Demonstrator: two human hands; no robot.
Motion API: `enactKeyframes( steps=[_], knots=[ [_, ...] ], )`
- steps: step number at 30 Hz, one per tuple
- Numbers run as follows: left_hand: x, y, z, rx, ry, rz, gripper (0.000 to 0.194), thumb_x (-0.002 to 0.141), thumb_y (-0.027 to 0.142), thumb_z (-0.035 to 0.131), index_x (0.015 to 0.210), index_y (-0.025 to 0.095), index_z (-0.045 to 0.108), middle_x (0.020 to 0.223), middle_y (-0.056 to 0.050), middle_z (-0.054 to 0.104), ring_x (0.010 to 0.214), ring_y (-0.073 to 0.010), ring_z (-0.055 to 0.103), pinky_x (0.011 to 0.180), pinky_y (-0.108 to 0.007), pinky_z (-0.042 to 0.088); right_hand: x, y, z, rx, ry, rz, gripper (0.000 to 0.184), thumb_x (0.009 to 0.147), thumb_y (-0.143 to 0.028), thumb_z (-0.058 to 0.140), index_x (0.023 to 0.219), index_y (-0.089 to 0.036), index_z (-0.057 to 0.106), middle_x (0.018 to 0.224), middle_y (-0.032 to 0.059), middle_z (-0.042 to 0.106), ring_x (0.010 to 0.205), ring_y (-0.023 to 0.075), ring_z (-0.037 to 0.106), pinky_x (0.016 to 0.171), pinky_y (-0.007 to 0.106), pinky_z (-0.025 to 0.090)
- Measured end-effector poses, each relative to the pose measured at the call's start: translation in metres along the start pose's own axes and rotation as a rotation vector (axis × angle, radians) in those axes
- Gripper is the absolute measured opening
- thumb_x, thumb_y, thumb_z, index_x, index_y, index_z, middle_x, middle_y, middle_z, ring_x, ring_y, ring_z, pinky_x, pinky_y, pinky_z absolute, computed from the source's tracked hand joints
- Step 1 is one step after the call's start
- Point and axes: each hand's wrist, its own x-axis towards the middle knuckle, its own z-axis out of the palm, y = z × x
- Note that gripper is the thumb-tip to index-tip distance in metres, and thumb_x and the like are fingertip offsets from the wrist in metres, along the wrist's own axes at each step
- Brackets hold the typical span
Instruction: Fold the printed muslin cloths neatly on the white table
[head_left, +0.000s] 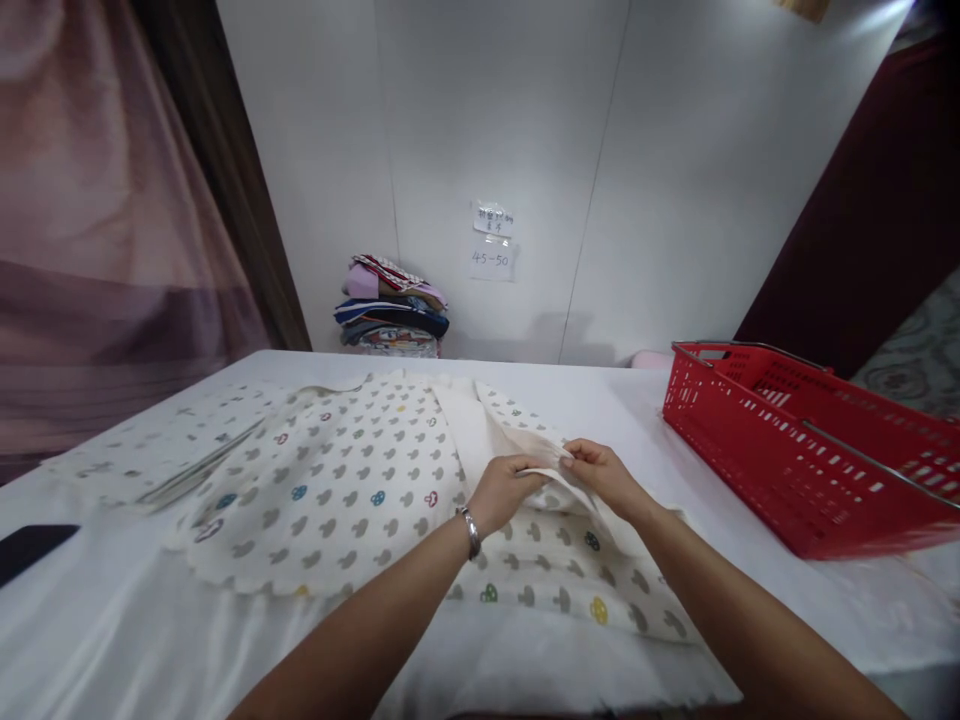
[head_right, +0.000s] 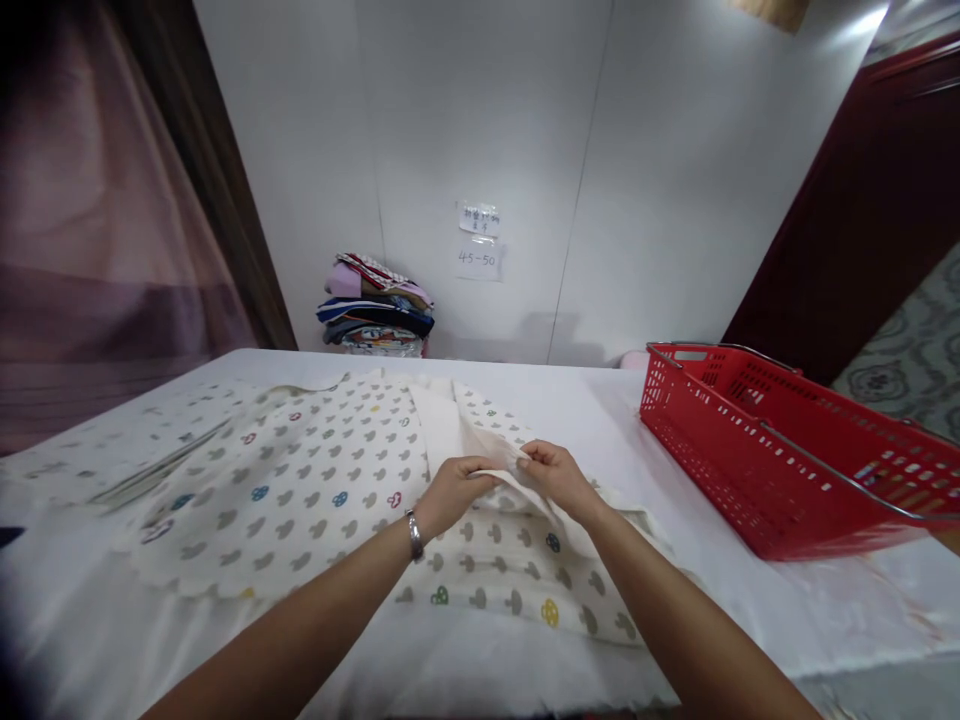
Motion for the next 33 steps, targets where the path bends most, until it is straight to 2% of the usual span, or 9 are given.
enactKeyframes(
  steps=[5, 9, 13, 18, 23, 25, 27, 30, 33],
  knots=[
    [0.009, 0.002, 0.002, 0.002, 0.0, -0.001, 0.024, 0.072, 0.038, 0.059, 0.077, 0.019, 0.071, 0.075, 0.0, 0.069, 0.075, -0.0174, 0.061, 0.07, -0.027, 0.047, -0.005, -0.005, 0.008, 0.006, -0.051, -0.015, 0.03, 0.067, -0.045, 0.065, 0.078, -0.017, 0.058, 0.063, -0.0034, 0.053, 0.056, 0.0094, 0.044, 0.053, 0.022, 0.033],
    [0.012, 0.002, 0.001, -0.004, 0.052, 0.159, 0.018, 0.074, 0.035, 0.059, 0.073, 0.019, 0.069, 0.08, -0.001, 0.067, 0.08, -0.0158, 0.059, 0.077, -0.026, 0.046, -0.007, -0.005, 0.009, 0.004, -0.061, 0.002, 0.03, 0.067, -0.045, 0.065, 0.076, -0.018, 0.058, 0.061, -0.0038, 0.052, 0.055, 0.0093, 0.042, 0.052, 0.022, 0.032],
    [0.015, 0.003, -0.002, 0.015, 0.016, 0.287, 0.018, 0.077, 0.033, 0.056, 0.075, 0.019, 0.068, 0.079, -0.002, 0.062, 0.079, -0.0137, 0.057, 0.076, -0.025, 0.044, -0.009, -0.004, 0.007, 0.033, -0.103, 0.019, 0.026, 0.069, -0.043, 0.064, 0.076, -0.018, 0.059, 0.062, -0.0039, 0.052, 0.055, 0.0092, 0.043, 0.054, 0.022, 0.033],
    [0.021, -0.001, 0.004, -0.005, 0.111, 0.289, 0.015, 0.075, 0.03, 0.059, 0.071, 0.018, 0.066, 0.076, -0.001, 0.057, 0.076, -0.0131, 0.054, 0.073, -0.025, 0.043, -0.013, -0.006, 0.009, 0.079, -0.14, 0.021, 0.025, 0.072, -0.043, 0.061, 0.08, -0.019, 0.059, 0.066, -0.0028, 0.054, 0.058, 0.0102, 0.046, 0.057, 0.023, 0.035],
    [0.025, -0.008, 0.011, -0.038, 0.203, 0.236, 0.013, 0.073, 0.03, 0.061, 0.067, 0.018, 0.059, 0.072, 0.001, 0.055, 0.072, -0.0121, 0.052, 0.071, -0.025, 0.043, -0.011, 0.0, 0.011, 0.07, -0.148, -0.074, 0.028, 0.071, -0.041, 0.065, 0.088, -0.02, 0.058, 0.078, -0.0004, 0.057, 0.071, 0.0134, 0.05, 0.065, 0.025, 0.039],
    [0.027, -0.009, 0.011, -0.049, 0.226, 0.229, 0.012, 0.071, 0.028, 0.063, 0.068, 0.018, 0.056, 0.079, 0.0, 0.057, 0.078, -0.013, 0.054, 0.075, -0.026, 0.043, -0.009, 0.004, 0.011, 0.049, -0.122, -0.098, 0.027, 0.071, -0.04, 0.065, 0.087, -0.02, 0.058, 0.079, -0.0001, 0.057, 0.072, 0.0142, 0.05, 0.066, 0.026, 0.04],
    [0.029, -0.009, 0.009, -0.061, 0.218, 0.234, 0.012, 0.069, 0.025, 0.064, 0.072, 0.018, 0.055, 0.095, -0.003, 0.058, 0.092, -0.0153, 0.054, 0.083, -0.028, 0.042, -0.006, 0.006, 0.01, 0.008, -0.088, -0.115, 0.023, 0.074, -0.04, 0.062, 0.085, -0.02, 0.058, 0.075, -0.0005, 0.055, 0.069, 0.0138, 0.049, 0.063, 0.025, 0.039],
    [0.032, -0.007, 0.0, -0.037, 0.148, 0.237, 0.022, 0.068, 0.022, 0.065, 0.087, 0.02, 0.054, 0.115, -0.005, 0.054, 0.112, -0.0186, 0.047, 0.094, -0.033, 0.036, -0.005, 0.005, 0.008, -0.032, -0.103, -0.121, 0.022, 0.077, -0.04, 0.058, 0.086, -0.02, 0.059, 0.076, 0.0002, 0.056, 0.069, 0.0145, 0.049, 0.063, 0.026, 0.04],
    [0.033, -0.008, -0.011, 0.043, 0.055, 0.254, 0.029, 0.067, 0.022, 0.067, 0.093, 0.021, 0.054, 0.114, -0.005, 0.056, 0.12, -0.0202, 0.041, 0.099, -0.035, 0.031, -0.005, 0.001, 0.007, -0.046, -0.112, -0.121, 0.023, 0.078, -0.042, 0.056, 0.087, -0.021, 0.06, 0.077, 0.0008, 0.057, 0.071, 0.0156, 0.051, 0.063, 0.026, 0.041]
  ],
)
